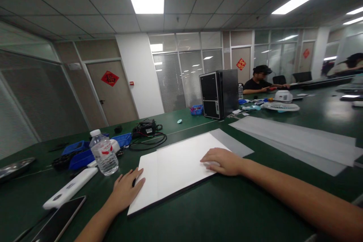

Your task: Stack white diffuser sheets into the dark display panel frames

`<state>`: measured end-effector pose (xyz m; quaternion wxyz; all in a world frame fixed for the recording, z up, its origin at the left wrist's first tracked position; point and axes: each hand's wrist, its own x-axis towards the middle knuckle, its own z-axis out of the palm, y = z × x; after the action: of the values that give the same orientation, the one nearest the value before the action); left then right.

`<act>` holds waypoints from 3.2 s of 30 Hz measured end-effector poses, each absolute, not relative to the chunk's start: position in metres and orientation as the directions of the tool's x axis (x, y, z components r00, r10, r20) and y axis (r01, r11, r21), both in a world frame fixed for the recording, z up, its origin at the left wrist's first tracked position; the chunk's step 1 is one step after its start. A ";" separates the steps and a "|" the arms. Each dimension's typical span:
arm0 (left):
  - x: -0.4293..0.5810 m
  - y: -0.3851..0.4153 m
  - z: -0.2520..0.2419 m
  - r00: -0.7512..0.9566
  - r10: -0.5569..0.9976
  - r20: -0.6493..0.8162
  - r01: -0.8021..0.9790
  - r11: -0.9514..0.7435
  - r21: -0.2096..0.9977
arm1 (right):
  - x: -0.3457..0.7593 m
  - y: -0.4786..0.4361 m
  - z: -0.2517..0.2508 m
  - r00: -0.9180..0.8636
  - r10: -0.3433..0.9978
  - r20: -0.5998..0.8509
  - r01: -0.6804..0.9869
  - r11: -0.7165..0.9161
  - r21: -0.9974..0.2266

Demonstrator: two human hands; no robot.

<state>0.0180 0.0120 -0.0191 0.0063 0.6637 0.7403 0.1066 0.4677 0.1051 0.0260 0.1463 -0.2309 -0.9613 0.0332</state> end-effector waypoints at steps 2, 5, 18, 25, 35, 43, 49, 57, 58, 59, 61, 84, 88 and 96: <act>0.019 0.012 -0.019 -0.117 0.985 0.125 0.982 0.096 0.165 | 0.480 0.119 0.025 -0.736 0.618 0.274 0.617 0.780 -0.102; 0.019 0.012 -0.020 -0.120 0.986 0.120 0.981 0.099 0.167 | 0.505 0.146 0.019 -0.530 0.798 0.287 0.816 0.572 -0.083; 0.019 0.006 -0.014 -0.115 0.985 0.126 0.982 0.094 0.161 | 0.539 0.183 -0.002 -0.174 0.968 0.179 0.968 0.202 -0.150; 0.017 0.007 -0.015 -0.112 0.986 0.123 0.981 0.091 0.170 | 0.528 0.177 -0.001 -0.239 0.952 0.191 0.946 0.273 -0.173; 0.015 0.009 -0.018 -0.111 0.985 0.131 0.980 0.086 0.181 | 0.515 0.164 0.000 -0.329 0.919 0.216 0.908 0.371 -0.193; 0.011 0.010 -0.021 -0.108 0.983 0.145 0.981 0.082 0.175 | 0.509 0.161 -0.002 -0.365 0.904 0.222 0.892 0.408 -0.196; 0.012 0.010 -0.021 -0.104 0.986 0.132 0.985 0.084 0.151 | 0.513 0.163 -0.001 -0.337 0.913 0.232 0.899 0.384 -0.208; 0.010 0.011 -0.021 -0.103 0.988 0.119 0.989 0.088 0.120 | 0.526 0.173 0.003 -0.314 0.910 0.272 0.893 0.381 -0.241; 0.010 0.012 -0.022 -0.104 0.988 0.118 0.989 0.090 0.117 | 0.533 0.179 0.003 -0.294 0.915 0.276 0.901 0.362 -0.239; 0.010 0.012 -0.022 -0.105 0.988 0.116 0.989 0.092 0.114 | 0.541 0.184 0.004 -0.264 0.922 0.283 0.914 0.333 -0.231; 0.010 0.012 -0.022 -0.108 0.988 0.111 0.989 0.096 0.110 | 0.563 0.196 0.005 -0.172 0.939 0.299 0.950 0.239 -0.203; 0.015 0.008 -0.018 -0.105 0.989 0.106 0.987 0.091 0.130 | 0.615 0.204 -0.002 0.058 0.960 0.274 0.997 -0.042 -0.064; 0.014 0.007 -0.016 -0.102 0.989 0.107 0.988 0.088 0.131 | 0.589 0.189 0.011 -0.127 0.926 0.355 0.980 0.171 -0.097; 0.016 0.006 -0.014 -0.094 0.990 0.105 0.987 0.079 0.136 | 0.521 0.142 0.016 -0.726 0.590 0.352 0.579 0.801 -0.149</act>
<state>0.0156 0.0058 -0.0142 0.0075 0.6730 0.7346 0.0859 0.5210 0.1422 0.0162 0.1944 -0.3147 -0.9289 0.0144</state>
